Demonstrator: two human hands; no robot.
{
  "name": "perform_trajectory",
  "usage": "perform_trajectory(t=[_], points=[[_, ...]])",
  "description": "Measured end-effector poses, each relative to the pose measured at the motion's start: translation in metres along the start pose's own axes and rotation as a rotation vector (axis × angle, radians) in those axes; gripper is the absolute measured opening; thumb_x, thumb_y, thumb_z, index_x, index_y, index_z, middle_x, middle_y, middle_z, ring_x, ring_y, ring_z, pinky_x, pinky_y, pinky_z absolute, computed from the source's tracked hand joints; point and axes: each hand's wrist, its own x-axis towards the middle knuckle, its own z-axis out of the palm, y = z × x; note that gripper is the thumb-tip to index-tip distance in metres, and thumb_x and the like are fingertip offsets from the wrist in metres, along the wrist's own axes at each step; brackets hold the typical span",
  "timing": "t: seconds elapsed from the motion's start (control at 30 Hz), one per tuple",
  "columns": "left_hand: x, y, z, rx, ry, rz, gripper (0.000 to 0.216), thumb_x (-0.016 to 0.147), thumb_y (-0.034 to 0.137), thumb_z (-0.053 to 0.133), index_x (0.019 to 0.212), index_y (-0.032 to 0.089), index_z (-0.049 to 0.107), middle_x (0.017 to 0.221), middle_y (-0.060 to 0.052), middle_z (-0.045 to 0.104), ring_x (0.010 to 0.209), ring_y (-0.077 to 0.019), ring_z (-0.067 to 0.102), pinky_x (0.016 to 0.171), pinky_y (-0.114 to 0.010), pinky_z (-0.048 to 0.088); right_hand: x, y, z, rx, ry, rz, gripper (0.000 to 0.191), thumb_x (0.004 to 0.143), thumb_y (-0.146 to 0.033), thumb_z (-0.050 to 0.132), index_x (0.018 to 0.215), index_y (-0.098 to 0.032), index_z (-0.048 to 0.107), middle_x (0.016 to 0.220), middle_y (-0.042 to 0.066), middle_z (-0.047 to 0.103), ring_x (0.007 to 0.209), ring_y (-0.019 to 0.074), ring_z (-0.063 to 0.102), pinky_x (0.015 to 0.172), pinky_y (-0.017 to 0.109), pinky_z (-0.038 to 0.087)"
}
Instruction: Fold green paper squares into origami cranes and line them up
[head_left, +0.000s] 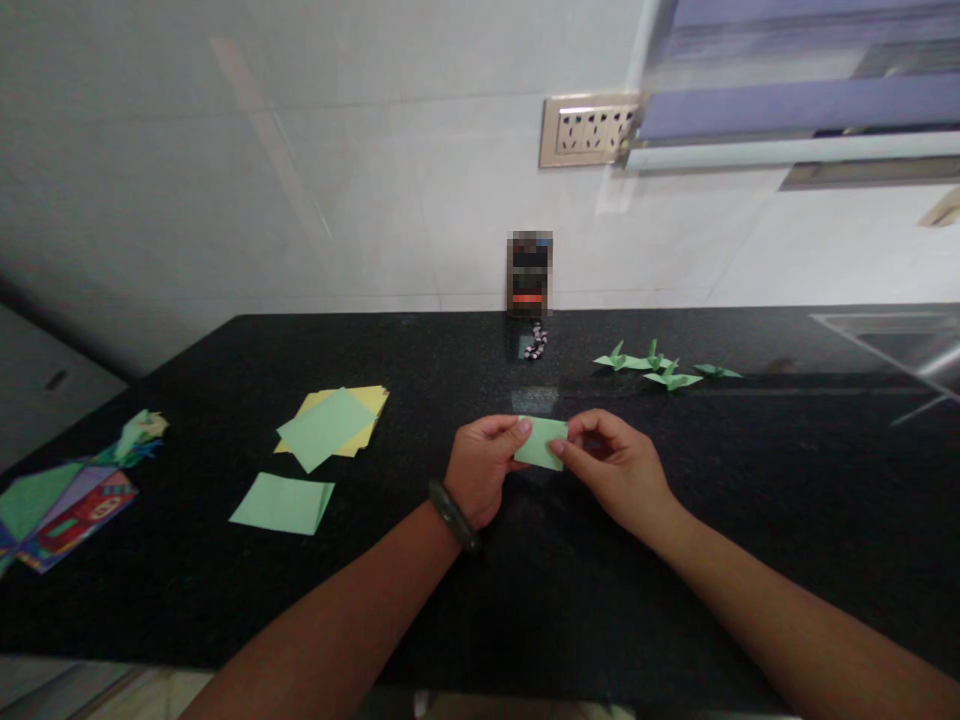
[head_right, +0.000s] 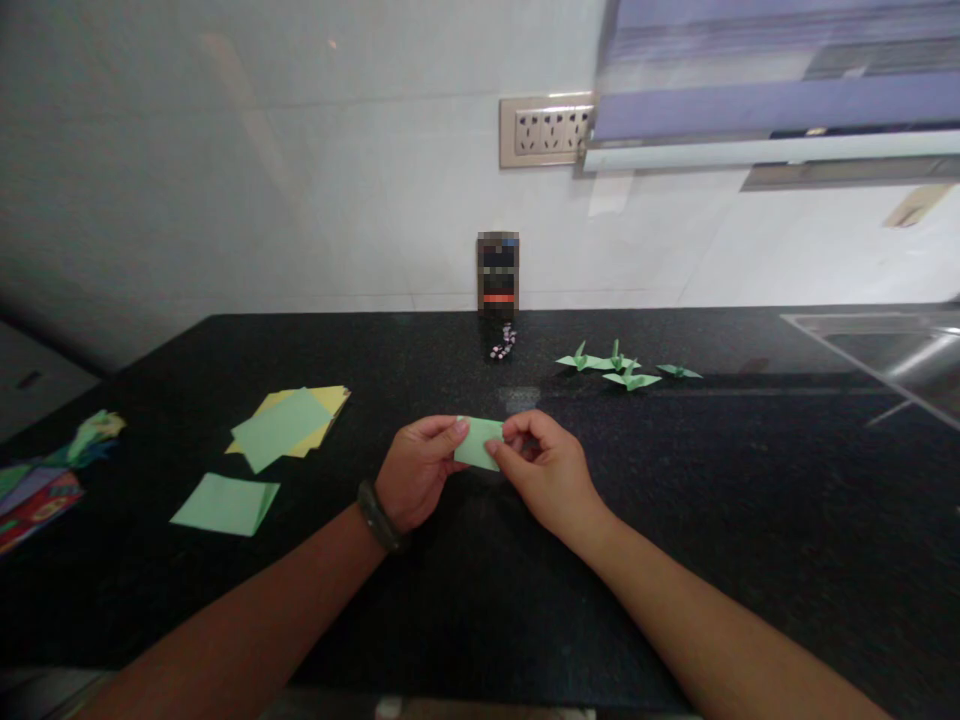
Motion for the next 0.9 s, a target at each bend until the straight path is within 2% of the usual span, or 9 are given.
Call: perform_trajectory(t=[0.1,0.2,0.5,0.7,0.9], points=[[-0.0008,-0.0005,0.0001,-0.040,-0.060,-0.028,0.022,0.066,0.031,0.067,0.075,0.011,0.066,0.067,-0.004,0.065,0.058,-0.0121,0.058,0.057,-0.026,0.048,0.0005,0.0006,-0.0015,-0.055,0.000,-0.118,0.008,0.071,-0.027,0.062,0.076,-0.020,0.063,0.070,0.002,0.058,0.060,0.0127,0.052,0.054,0.025,0.043],[-0.0016,0.0005,0.0007,-0.061,-0.101,-0.039,0.022,0.068,0.030,0.066,0.076,0.010,0.066,0.067,-0.005,0.065,0.059,-0.0129,0.059,0.059,-0.027,0.048,0.0017,0.0010,-0.0038,-0.096,0.015,-0.196,0.009,0.074,-0.024,0.060,0.078,-0.022,0.068,0.075,0.003,0.061,0.068,0.0142,0.055,0.059,0.026,0.044],[-0.0006,0.0056,-0.0016,-0.052,-0.236,-0.037,0.025,0.068,0.025,0.066,0.087,0.009,0.066,0.078,-0.009,0.068,0.070,-0.0168,0.063,0.067,-0.031,0.049,0.0023,0.0019,-0.0056,-0.141,0.081,-0.241,0.016,0.078,-0.023,0.056,0.086,-0.026,0.070,0.075,0.002,0.060,0.067,0.0133,0.055,0.056,0.025,0.043],[0.0005,0.0041,-0.0022,-0.002,-0.169,-0.052,0.025,0.067,0.027,0.066,0.082,0.008,0.066,0.072,-0.008,0.066,0.064,-0.0144,0.061,0.063,-0.028,0.048,0.0009,0.0025,-0.0068,-0.163,0.086,-0.265,0.015,0.078,-0.023,0.057,0.086,-0.025,0.070,0.071,0.001,0.059,0.063,0.0120,0.054,0.054,0.024,0.044],[0.0036,0.0055,-0.0066,0.056,-0.176,-0.050,0.027,0.067,0.033,0.065,0.080,0.009,0.066,0.069,-0.006,0.064,0.061,-0.0124,0.059,0.058,-0.025,0.046,0.0022,0.0019,-0.0101,-0.214,-0.015,-0.457,0.020,0.077,-0.017,0.057,0.091,-0.027,0.069,0.070,0.000,0.057,0.061,0.0101,0.054,0.051,0.021,0.043]])
